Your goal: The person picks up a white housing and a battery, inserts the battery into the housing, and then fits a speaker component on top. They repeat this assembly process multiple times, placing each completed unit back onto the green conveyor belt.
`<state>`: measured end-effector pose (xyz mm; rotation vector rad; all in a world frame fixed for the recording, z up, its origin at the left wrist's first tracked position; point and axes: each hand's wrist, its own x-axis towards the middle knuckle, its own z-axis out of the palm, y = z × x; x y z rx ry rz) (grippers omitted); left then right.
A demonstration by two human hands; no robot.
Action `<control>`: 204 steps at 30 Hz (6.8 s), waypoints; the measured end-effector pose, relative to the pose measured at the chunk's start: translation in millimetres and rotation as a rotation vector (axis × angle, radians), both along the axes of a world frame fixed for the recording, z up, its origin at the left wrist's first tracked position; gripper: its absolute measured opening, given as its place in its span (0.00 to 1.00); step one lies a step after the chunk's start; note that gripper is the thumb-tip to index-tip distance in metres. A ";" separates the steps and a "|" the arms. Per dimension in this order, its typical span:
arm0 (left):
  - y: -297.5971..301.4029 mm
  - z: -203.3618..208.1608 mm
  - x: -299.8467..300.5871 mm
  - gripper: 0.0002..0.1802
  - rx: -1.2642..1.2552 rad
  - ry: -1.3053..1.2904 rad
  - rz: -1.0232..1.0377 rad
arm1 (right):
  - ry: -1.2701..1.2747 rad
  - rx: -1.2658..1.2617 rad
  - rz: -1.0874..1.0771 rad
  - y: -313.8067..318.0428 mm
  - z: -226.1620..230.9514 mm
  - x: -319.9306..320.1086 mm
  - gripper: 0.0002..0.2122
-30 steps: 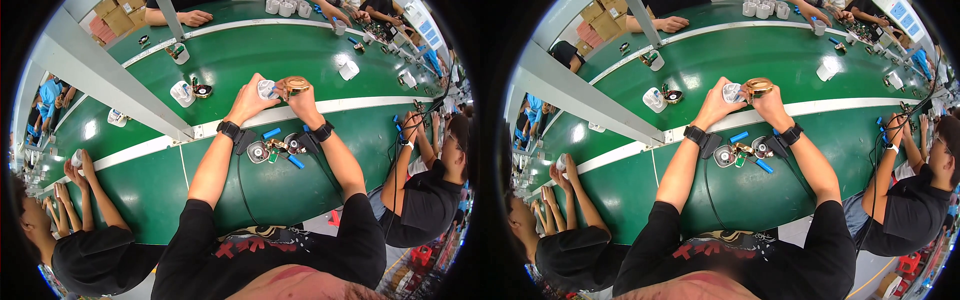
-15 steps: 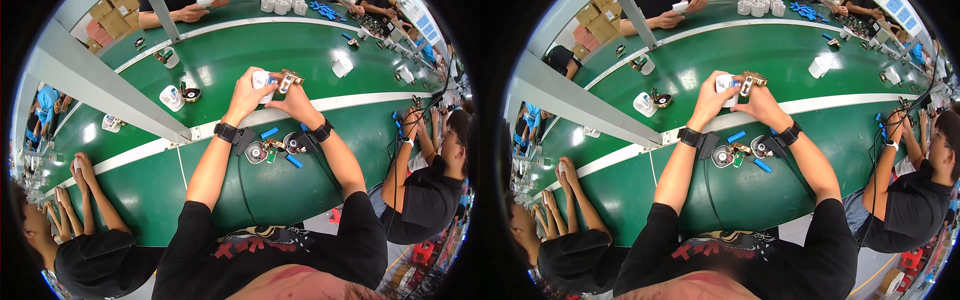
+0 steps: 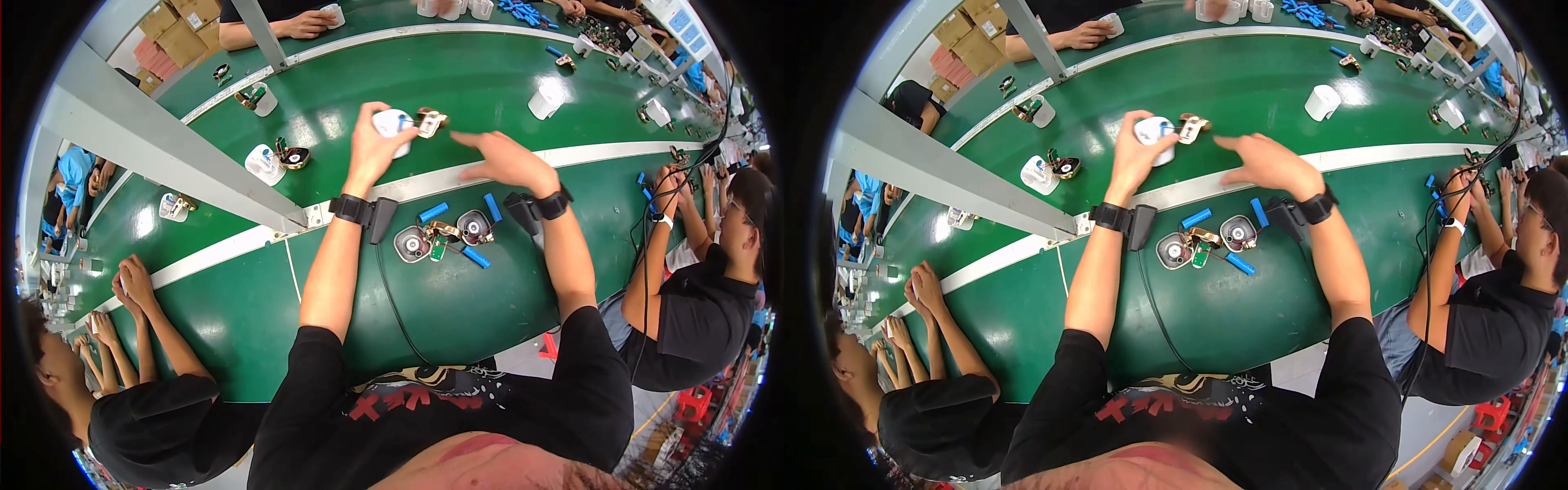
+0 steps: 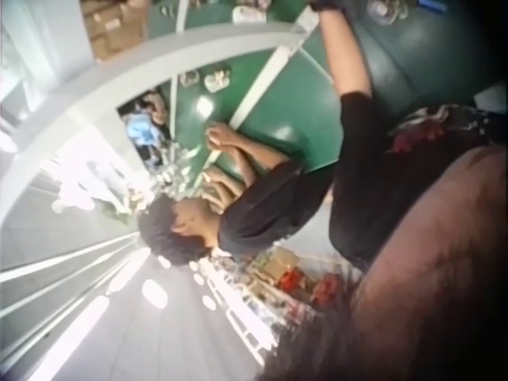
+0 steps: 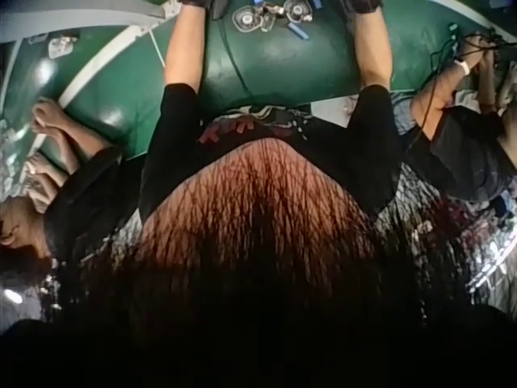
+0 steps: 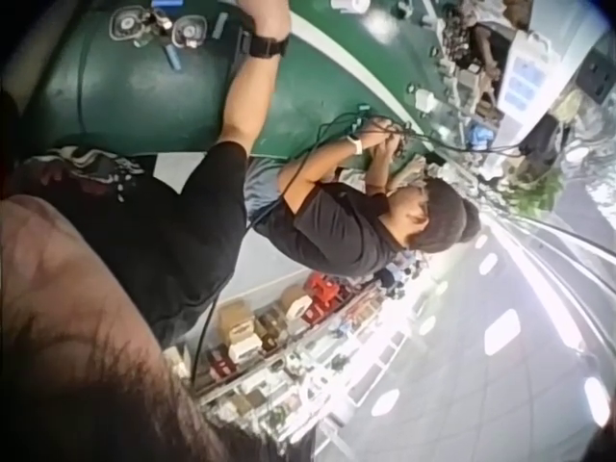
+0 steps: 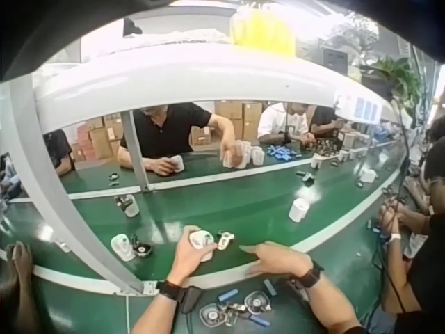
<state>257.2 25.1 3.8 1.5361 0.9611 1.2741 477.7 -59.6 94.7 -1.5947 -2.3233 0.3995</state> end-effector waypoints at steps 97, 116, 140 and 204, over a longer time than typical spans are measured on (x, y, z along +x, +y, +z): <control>-20.8 41.2 3.4 0.28 -0.382 -0.744 -0.526 | 1.397 0.013 -0.269 13.6 -11.9 -2.6 0.06; -24.8 34.2 26.9 0.39 0.117 -0.076 -0.197 | 1.301 0.147 -0.144 6.7 -9.7 -14.8 0.03; -32.3 42.4 27.2 0.35 -0.017 -0.053 -0.302 | 0.968 0.306 -0.151 0.2 3.6 -10.8 0.06; -22.1 34.8 22.3 0.34 0.106 0.061 0.000 | 0.413 0.232 -0.003 8.5 -16.6 3.9 0.30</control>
